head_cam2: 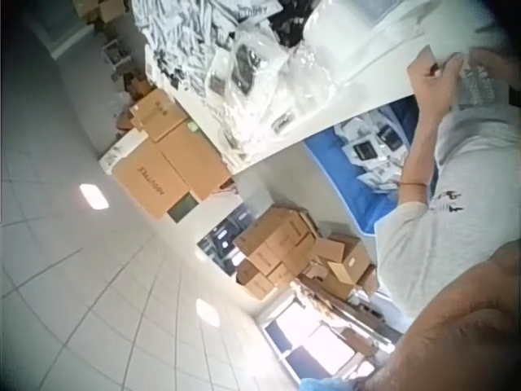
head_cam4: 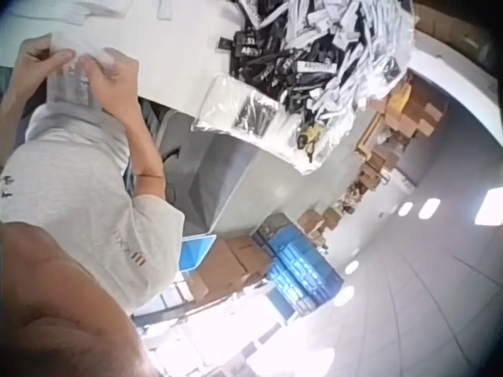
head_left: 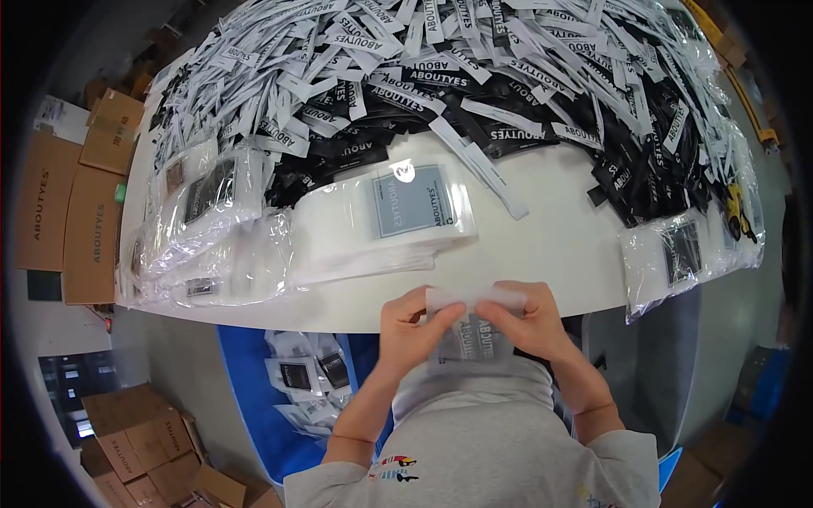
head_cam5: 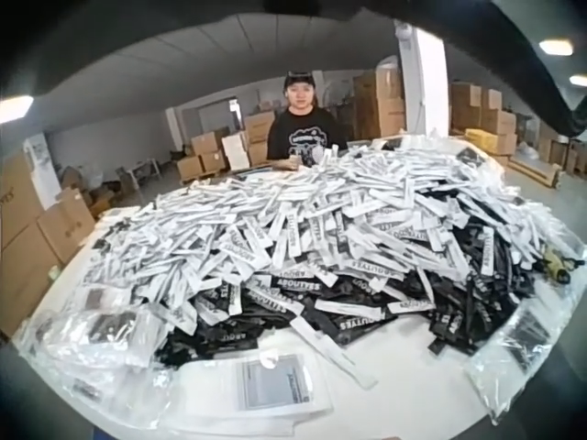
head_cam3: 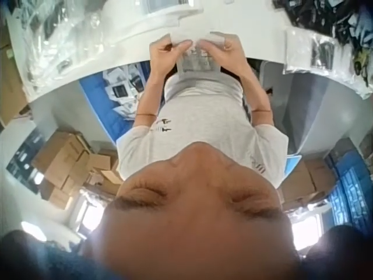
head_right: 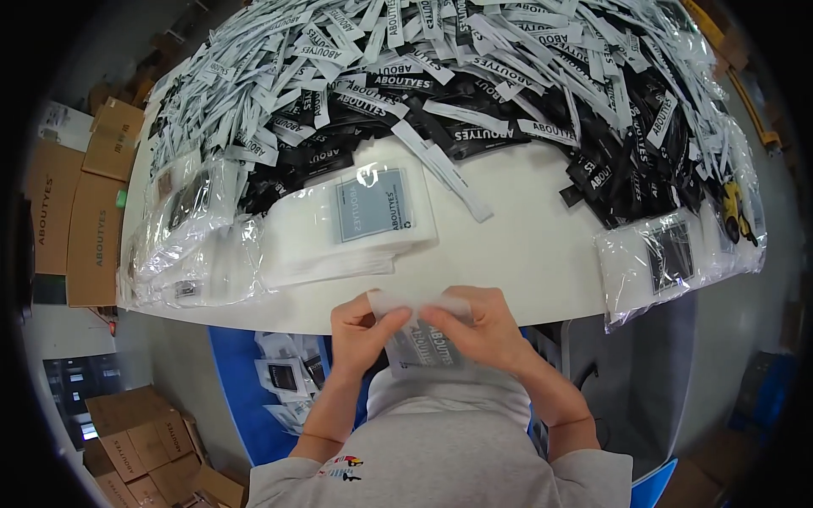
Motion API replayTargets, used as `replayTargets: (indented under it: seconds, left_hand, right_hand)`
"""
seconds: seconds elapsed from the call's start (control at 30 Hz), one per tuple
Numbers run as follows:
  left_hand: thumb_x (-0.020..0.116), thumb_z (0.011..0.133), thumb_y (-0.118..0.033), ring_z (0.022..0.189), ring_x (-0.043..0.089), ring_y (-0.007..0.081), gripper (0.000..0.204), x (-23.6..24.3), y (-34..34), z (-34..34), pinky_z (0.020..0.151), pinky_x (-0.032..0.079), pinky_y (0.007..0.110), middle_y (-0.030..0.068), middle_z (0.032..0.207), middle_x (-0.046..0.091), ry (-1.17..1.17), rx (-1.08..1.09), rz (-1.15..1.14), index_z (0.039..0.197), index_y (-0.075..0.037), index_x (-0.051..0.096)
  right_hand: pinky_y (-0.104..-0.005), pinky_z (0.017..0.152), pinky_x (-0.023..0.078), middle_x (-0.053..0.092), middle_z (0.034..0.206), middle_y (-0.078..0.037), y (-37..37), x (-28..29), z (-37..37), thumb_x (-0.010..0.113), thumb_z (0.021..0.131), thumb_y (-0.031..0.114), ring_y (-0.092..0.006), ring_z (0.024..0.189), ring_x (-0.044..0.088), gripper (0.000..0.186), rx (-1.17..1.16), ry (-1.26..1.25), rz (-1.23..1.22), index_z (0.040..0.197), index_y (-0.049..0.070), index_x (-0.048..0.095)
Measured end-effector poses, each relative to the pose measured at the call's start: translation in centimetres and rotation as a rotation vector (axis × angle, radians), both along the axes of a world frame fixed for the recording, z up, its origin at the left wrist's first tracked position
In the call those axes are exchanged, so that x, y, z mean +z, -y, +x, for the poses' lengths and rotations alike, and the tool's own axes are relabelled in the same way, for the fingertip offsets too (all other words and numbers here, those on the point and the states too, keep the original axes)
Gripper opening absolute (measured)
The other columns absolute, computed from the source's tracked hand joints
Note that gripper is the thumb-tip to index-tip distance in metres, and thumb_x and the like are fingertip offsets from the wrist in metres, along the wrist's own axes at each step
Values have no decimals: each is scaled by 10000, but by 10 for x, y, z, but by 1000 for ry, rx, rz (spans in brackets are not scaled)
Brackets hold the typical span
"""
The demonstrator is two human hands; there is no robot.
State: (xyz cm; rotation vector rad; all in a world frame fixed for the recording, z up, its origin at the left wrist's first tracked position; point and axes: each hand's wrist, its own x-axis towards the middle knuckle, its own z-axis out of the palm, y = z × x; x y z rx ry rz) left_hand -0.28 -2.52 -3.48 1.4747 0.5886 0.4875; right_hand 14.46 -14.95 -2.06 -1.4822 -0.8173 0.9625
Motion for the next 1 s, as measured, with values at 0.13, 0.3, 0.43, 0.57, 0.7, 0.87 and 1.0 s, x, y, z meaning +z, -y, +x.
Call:
replayTargets:
  seconds: [0.13,0.3,0.43,0.57,0.7,0.87,1.0]
  left_hand:
    - [610,863,-19,722,551,54,139,-2,-15,-25,633,433,199,7,826,657,-17,-164,-203,980,27,669]
    - [565,867,14,753,547,57,126,30,-33,-54,656,430,192,20,840,652,-210,-103,107,935,57,662]
    - [579,882,-61,595,408,62,110,43,-61,-107,521,345,231,25,645,520,-463,-85,161,847,42,588]
    - [585,874,-99,616,401,46,133,-1,-96,-215,510,326,238,-8,659,495,-763,-57,192,856,32,593]
    - [666,779,-107,660,569,161,200,-56,-111,-317,564,433,297,96,759,624,-1062,-80,430,931,19,629]
    - [752,675,-75,885,649,317,359,3,-89,-210,772,504,345,167,908,668,-803,124,578,1012,-11,645]
    - [736,693,-53,982,598,310,381,41,-73,-67,839,484,369,133,1053,638,-196,-143,866,1060,-22,640]
  right_hand:
    - [-259,581,414,582,685,-61,2,2,18,560,908,156,-133,586,490,170,280,102,-56,918,13,651]
    - [-314,661,463,617,744,-103,-31,21,56,523,907,161,-223,672,580,194,147,310,-157,978,25,642]
    - [-375,739,466,605,925,-182,-70,-8,95,566,819,47,-309,852,585,290,-199,963,-83,1102,-16,565]
    - [-410,786,460,515,970,-192,-79,-22,118,577,716,-38,-342,948,509,345,-103,1285,-214,1057,-29,525]
    - [-382,809,463,490,939,-163,-82,-23,141,555,690,-65,-323,958,490,243,-75,1532,-207,930,-33,528]
    - [-352,814,457,499,954,-152,-86,-20,143,540,693,-61,-308,956,495,156,12,1623,-173,843,-15,531]
    - [-355,804,446,555,910,-162,-66,-16,150,557,743,-35,-325,906,531,151,-115,1453,-9,887,-16,515]
